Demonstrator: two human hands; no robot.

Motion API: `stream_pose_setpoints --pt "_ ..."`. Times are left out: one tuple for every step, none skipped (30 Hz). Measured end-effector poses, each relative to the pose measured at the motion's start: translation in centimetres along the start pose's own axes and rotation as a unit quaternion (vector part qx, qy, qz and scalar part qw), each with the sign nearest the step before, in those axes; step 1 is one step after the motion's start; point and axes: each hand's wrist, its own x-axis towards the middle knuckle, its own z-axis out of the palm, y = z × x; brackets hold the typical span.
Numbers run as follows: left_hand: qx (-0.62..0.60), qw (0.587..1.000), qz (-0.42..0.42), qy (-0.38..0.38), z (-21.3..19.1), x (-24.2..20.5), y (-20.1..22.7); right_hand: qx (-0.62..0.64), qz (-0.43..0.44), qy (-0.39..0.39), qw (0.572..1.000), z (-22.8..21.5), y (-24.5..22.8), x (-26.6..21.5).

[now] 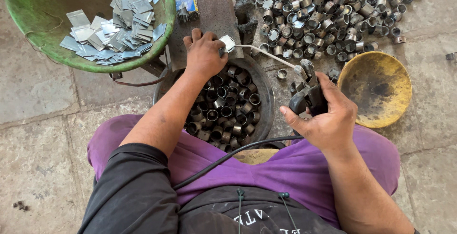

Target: The person sits on the floor and repeatedly picks up small metal rings and square metal plates. Using a handheld welding tool, they weld the plate onto the ring, producing bright sparks. The finished pieces are dropped into a bucket.

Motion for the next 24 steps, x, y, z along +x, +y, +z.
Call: stream_pose_setpoints --pt "0.003 1.000 -0.003 -0.006 -0.1 0.1 0.1 0.003 -0.004 0.000 1.000 0.0 0.0 0.0" --pt "0.005 1.000 -0.007 -0.012 -0.2 0.1 0.1 0.007 -0.008 0.000 1.000 0.0 0.0 0.0" --pt "0.008 1.000 -0.010 -0.019 -0.3 0.2 0.2 0.008 -0.009 0.000 1.000 0.1 0.0 0.1" --pt "0.013 1.000 -0.008 -0.019 -0.3 0.2 0.2 0.009 -0.009 -0.001 1.000 0.1 0.0 0.1" --pt "0.018 1.000 -0.006 -0.020 -0.4 0.2 0.3 0.010 -0.010 -0.001 1.000 0.1 0.0 0.1" --pt "0.023 1.000 -0.004 -0.021 -0.4 0.2 0.3 0.011 -0.007 -0.002 1.000 0.1 0.0 0.1" --pt "0.022 1.000 -0.004 -0.020 -0.4 0.2 0.3 0.013 -0.004 -0.003 1.000 0.1 0.0 0.1" --pt "0.021 1.000 -0.004 -0.019 -0.4 0.2 0.3 0.014 -0.001 -0.004 1.000 0.1 0.0 0.1" --pt "0.020 1.000 -0.004 -0.019 -0.3 0.2 0.3 0.012 -0.002 -0.004 1.000 0.2 0.0 0.1" --pt "0.019 1.000 -0.004 -0.017 -0.3 0.1 0.2 0.010 -0.003 -0.004 1.000 0.2 0.0 0.1" --pt "0.017 1.000 -0.004 -0.015 -0.2 0.1 0.2 0.008 -0.005 -0.003 1.000 0.2 0.1 0.1" --pt "0.016 1.000 -0.004 -0.013 -0.2 0.1 0.1 0.009 -0.004 -0.002 1.000 0.2 0.1 0.1" --pt "0.014 1.000 0.003 -0.005 -0.1 0.1 0.1 0.009 -0.002 -0.002 1.000 0.3 0.1 0.1" --pt "0.012 1.000 0.009 0.003 -0.1 0.1 0.0 0.009 0.000 -0.001 1.000 0.3 0.1 0.1" --pt "0.010 1.000 0.015 0.011 0.0 0.1 -0.1 0.005 -0.005 0.001 1.000 0.3 0.2 0.1" --pt "0.008 1.000 0.018 0.016 0.1 0.1 -0.1 0.002 -0.009 0.004 1.000 0.3 0.2 0.1" --pt "0.007 1.000 0.022 0.021 0.2 0.1 -0.2 -0.002 -0.013 0.006 1.000 0.4 0.1 0.1" --pt "0.005 0.999 0.026 0.027 0.4 0.0 -0.2 0.004 -0.005 0.003 1.000 0.4 0.1 0.0" --pt "-0.004 0.999 0.021 0.030 0.5 0.0 -0.3 0.009 0.003 0.000 1.000 0.3 0.1 0.0" --pt "-0.013 0.999 0.016 0.033 0.6 0.0 -0.3 0.015 0.011 -0.003 1.000 0.3 0.0 0.0" --pt "-0.022 0.999 0.011 0.037 0.7 0.0 -0.3 0.018 0.006 -0.005 1.000 0.3 -0.1 0.0" --pt "-0.014 0.999 0.018 0.043 0.8 -0.1 -0.4 0.020 0.000 -0.007 1.000 0.2 -0.2 0.1" --pt "-0.006 0.998 0.025 0.048 0.9 -0.1 -0.4 0.023 -0.006 -0.009 1.000 0.2 -0.3 0.1" --pt "0.003 0.998 0.033 0.054 1.0 -0.1 -0.5 0.012 0.001 -0.009 1.000 0.1 -0.4 0.2"
